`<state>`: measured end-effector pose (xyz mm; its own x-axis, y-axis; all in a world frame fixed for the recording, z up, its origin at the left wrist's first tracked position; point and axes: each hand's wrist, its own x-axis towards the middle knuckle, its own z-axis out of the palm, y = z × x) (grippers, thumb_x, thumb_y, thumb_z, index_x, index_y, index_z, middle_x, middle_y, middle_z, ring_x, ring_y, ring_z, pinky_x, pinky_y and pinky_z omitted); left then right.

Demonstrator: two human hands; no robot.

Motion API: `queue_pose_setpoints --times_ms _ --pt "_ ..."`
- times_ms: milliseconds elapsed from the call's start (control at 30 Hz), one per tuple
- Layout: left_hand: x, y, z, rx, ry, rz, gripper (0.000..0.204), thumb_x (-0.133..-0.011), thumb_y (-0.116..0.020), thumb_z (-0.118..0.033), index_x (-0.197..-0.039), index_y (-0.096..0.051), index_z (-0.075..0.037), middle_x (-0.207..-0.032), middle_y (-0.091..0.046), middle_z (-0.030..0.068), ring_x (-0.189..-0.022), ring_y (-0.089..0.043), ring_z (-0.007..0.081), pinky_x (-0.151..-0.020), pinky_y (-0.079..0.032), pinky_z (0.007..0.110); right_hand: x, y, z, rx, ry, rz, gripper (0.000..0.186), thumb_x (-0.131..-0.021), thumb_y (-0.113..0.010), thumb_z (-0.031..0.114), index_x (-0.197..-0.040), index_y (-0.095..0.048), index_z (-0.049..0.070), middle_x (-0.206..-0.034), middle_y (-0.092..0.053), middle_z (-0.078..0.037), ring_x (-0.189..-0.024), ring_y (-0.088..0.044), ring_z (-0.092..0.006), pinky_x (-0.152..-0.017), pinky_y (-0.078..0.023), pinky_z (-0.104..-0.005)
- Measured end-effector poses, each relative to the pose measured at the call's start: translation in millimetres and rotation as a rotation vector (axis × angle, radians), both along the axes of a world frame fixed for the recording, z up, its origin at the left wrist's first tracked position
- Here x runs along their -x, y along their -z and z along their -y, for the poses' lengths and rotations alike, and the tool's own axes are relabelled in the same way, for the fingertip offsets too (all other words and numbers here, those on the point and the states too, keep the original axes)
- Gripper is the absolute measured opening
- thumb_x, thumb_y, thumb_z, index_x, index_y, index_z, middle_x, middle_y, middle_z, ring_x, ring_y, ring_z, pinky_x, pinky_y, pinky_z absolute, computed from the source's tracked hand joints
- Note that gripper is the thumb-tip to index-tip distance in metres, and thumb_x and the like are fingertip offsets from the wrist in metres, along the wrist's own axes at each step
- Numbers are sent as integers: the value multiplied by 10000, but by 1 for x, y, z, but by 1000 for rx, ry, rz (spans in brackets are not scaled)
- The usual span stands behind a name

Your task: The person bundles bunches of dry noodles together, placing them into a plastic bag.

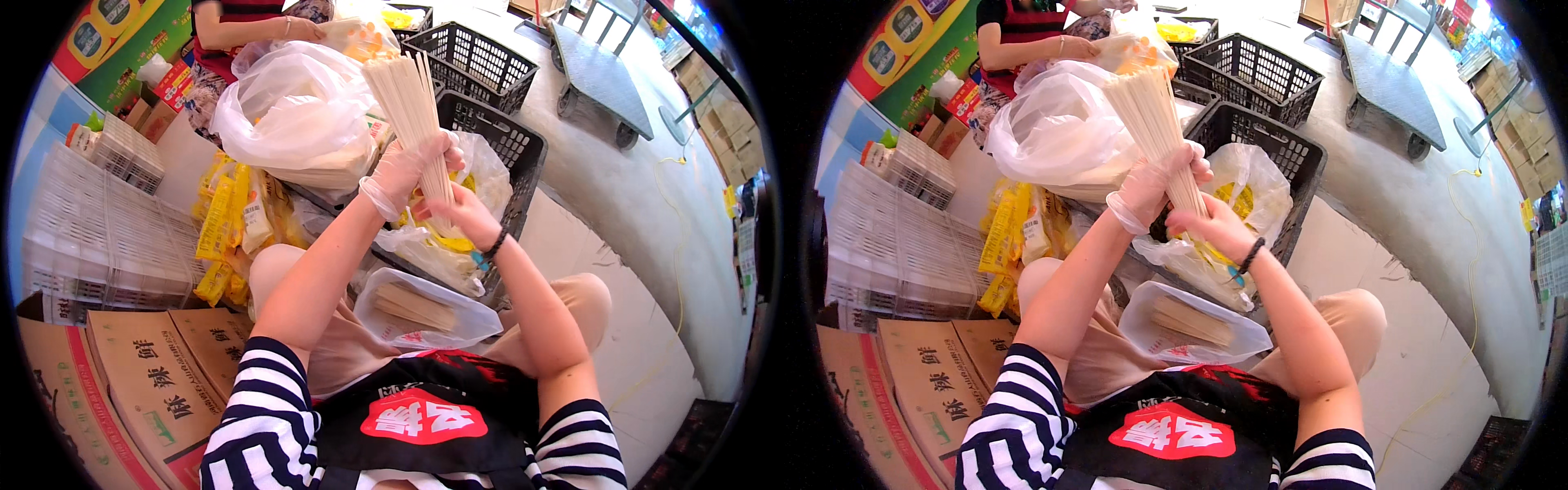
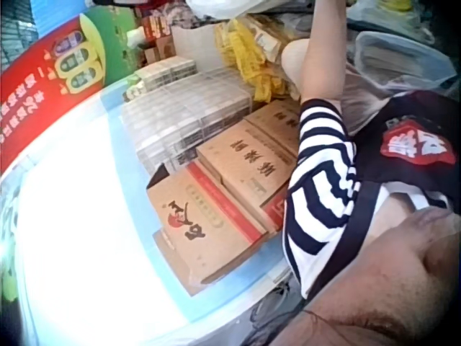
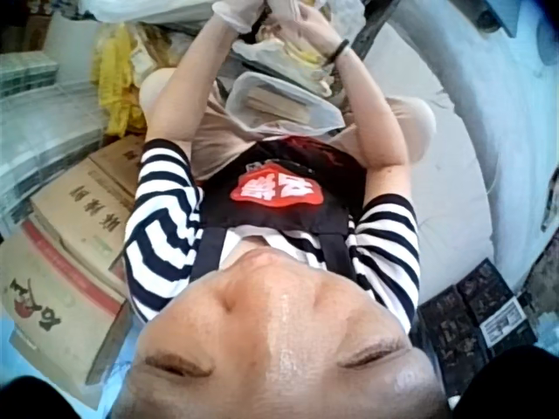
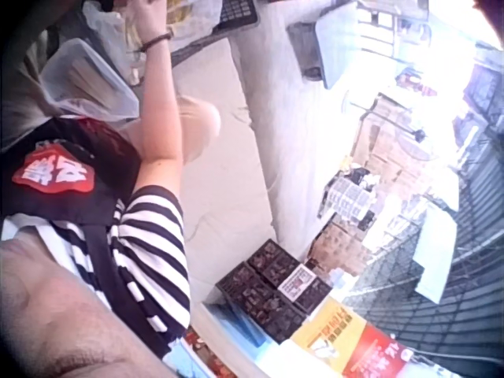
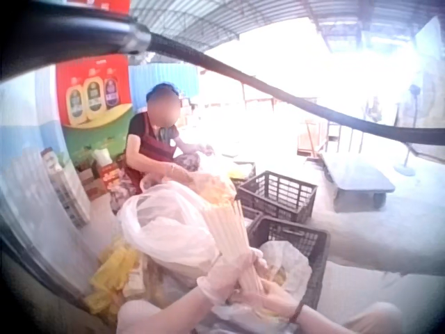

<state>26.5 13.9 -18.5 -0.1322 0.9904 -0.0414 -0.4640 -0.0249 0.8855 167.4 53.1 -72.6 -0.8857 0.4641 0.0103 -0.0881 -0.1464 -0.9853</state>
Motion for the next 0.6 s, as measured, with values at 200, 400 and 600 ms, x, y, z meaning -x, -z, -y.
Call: queue_pose_setpoints --times_ms 200,400,600 --pt "0 -7 7 14 161 10 423 -829 -630 -207 -1205 -512 -52 -983 -617 85 -890 -617 200 -806 -499 320 -2 8 11 128 1 62 167 -908 -554 240 -914 -527 75 -720 -490 19 -620 -482 -73 -608 -468 -264" --pt "8 -7 5 35 289 180 462 -842 -609 -160 -1260 -459 -31 -1147 -563 128 -998 -592 249 -860 -490 355 -13 3 12 494 -272 -68 175 -939 -500 276 -929 -452 109 -720 -414 36 -656 -456 -76 -690 -479 -290" --pt "3 -1 5 56 172 72 372 -831 -629 -125 -1167 -506 -24 -1012 -621 136 -902 -627 230 -809 -519 346 -11 6 16 545 -328 -97 180 -934 -518 252 -985 -477 84 -760 -430 21 -699 -463 -89 -737 -476 -323"
